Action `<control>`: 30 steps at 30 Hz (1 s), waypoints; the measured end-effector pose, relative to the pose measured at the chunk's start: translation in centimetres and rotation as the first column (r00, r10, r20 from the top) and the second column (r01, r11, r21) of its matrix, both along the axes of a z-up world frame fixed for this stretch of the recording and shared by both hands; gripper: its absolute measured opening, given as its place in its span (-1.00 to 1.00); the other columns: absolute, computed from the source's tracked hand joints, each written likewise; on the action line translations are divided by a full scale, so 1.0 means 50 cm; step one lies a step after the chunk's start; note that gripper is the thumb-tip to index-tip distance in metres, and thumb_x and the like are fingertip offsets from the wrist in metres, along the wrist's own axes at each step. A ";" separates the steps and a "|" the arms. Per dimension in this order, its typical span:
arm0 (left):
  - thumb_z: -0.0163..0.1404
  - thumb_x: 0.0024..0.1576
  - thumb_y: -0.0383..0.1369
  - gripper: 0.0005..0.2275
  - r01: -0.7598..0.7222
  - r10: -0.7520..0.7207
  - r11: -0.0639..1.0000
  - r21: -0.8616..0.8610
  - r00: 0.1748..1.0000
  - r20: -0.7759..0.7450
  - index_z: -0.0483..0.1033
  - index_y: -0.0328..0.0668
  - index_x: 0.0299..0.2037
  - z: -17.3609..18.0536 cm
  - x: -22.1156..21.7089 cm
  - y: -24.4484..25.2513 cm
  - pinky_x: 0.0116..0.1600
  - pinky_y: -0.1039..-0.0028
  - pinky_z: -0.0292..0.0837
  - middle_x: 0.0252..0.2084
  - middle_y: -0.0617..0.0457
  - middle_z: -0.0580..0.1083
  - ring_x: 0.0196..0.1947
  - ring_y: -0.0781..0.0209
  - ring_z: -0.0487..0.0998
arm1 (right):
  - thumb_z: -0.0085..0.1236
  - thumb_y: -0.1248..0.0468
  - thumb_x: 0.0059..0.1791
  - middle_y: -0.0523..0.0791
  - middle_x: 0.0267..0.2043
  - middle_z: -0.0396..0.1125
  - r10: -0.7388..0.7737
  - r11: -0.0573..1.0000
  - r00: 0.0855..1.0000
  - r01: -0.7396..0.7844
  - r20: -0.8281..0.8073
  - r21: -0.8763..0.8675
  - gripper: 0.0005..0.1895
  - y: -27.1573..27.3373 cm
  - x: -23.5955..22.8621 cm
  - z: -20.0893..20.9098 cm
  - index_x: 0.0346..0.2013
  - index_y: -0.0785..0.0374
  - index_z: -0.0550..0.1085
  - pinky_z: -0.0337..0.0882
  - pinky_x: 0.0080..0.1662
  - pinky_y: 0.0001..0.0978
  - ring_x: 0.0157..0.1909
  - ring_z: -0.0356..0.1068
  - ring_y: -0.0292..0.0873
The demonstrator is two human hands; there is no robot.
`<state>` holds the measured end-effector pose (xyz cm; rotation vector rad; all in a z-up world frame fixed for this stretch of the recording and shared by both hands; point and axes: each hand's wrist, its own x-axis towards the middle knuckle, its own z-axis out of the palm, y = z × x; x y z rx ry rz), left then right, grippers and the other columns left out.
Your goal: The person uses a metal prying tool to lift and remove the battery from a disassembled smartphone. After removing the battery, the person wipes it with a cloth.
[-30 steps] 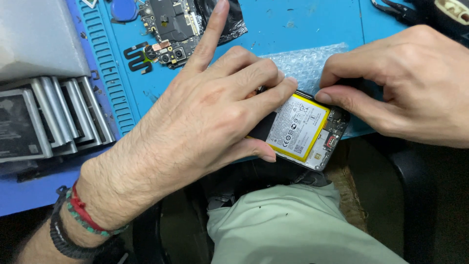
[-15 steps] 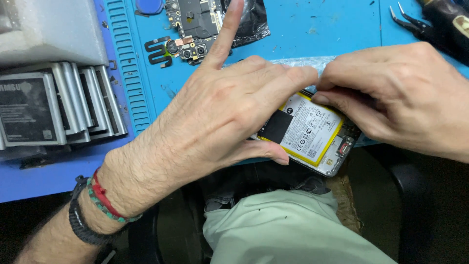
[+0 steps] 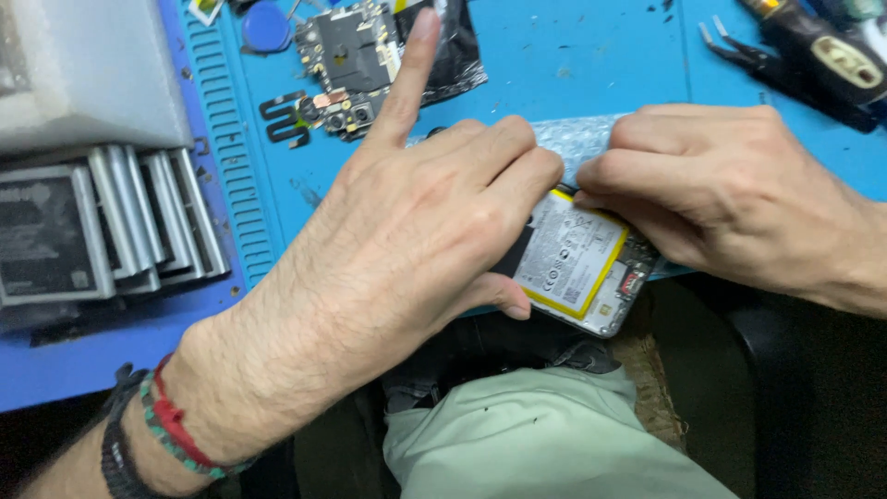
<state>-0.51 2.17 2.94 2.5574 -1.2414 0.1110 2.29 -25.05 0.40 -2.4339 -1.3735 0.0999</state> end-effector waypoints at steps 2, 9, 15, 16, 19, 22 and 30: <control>0.51 -0.24 0.19 -0.26 0.004 -0.005 1.000 0.031 1.000 0.012 0.39 -0.18 -0.14 0.009 0.004 -0.013 0.65 -0.28 -0.25 -0.29 0.08 0.34 -0.31 0.00 0.51 | 0.02 0.23 0.24 -0.06 -0.40 0.17 -0.001 1.000 1.000 0.001 0.016 -0.015 -0.82 -0.004 0.001 0.004 -0.20 0.22 0.42 0.27 -0.30 -0.06 -0.36 0.26 0.08; 0.49 -0.19 0.21 -0.25 0.015 -0.015 0.999 0.030 1.000 -0.005 0.43 -0.17 -0.06 0.008 0.006 -0.008 0.63 -0.30 -0.31 -0.33 0.12 0.35 -0.37 0.07 0.52 | -0.16 0.25 0.27 -0.09 -0.37 0.15 0.132 0.991 0.982 -0.135 0.134 0.016 -0.83 -0.009 0.022 0.000 -0.10 0.19 0.40 0.06 -0.46 -0.03 -0.37 0.19 0.01; 0.47 -0.19 0.20 -0.26 0.010 -0.010 1.000 0.018 1.000 0.005 0.43 -0.12 -0.03 0.008 0.000 -0.007 0.58 -0.42 -0.33 -0.29 0.14 0.38 -0.25 0.08 0.58 | 0.04 0.17 0.23 -0.14 -0.32 0.37 -0.101 0.995 0.994 0.101 0.045 0.004 -0.85 0.004 -0.011 0.028 -0.14 0.17 0.43 0.24 -0.47 -0.03 -0.33 0.41 0.04; 0.47 -0.19 0.20 -0.26 0.015 -0.015 1.000 0.014 1.000 0.009 0.43 -0.12 -0.03 0.008 0.001 -0.008 0.58 -0.42 -0.33 -0.29 0.14 0.38 -0.25 0.08 0.58 | 0.04 0.17 0.23 -0.14 -0.32 0.37 -0.106 0.994 0.993 0.106 0.049 0.001 -0.85 0.001 -0.018 0.029 -0.14 0.17 0.43 0.24 -0.47 -0.03 -0.33 0.41 0.04; 0.44 -0.19 0.23 -0.25 0.009 -0.009 1.000 0.020 1.000 0.024 0.45 -0.09 0.01 0.007 -0.004 -0.004 0.57 -0.44 -0.31 -0.22 0.15 0.41 -0.25 0.08 0.58 | 0.11 0.21 0.25 -0.12 -0.41 0.28 -0.120 0.992 0.984 0.113 0.130 0.064 -0.79 -0.007 -0.037 0.030 -0.26 0.18 0.40 0.19 -0.42 -0.10 -0.37 0.33 0.02; 0.38 -0.12 0.23 -0.26 0.009 -0.009 1.000 -0.005 1.000 0.029 0.47 -0.11 0.09 0.007 -0.006 0.000 0.54 -0.50 -0.32 -0.10 0.15 0.47 -0.18 0.11 0.59 | 0.18 0.23 0.25 -0.13 -0.40 0.33 -0.116 0.992 0.957 0.099 0.265 0.077 -0.78 -0.031 -0.050 0.027 -0.25 0.22 0.46 0.17 -0.43 -0.16 -0.46 0.23 -0.02; 0.43 -0.18 0.13 -0.14 0.027 -0.026 0.998 -0.050 0.999 0.024 0.40 -0.21 0.26 0.000 -0.015 -0.001 0.47 -0.62 -0.32 0.14 0.05 0.53 0.22 0.18 0.54 | 0.18 0.53 0.32 0.09 -0.11 0.46 -0.335 0.942 0.888 0.323 0.314 0.092 -0.77 -0.094 -0.055 0.041 0.26 0.54 0.65 0.43 -0.03 0.00 -0.14 0.43 0.14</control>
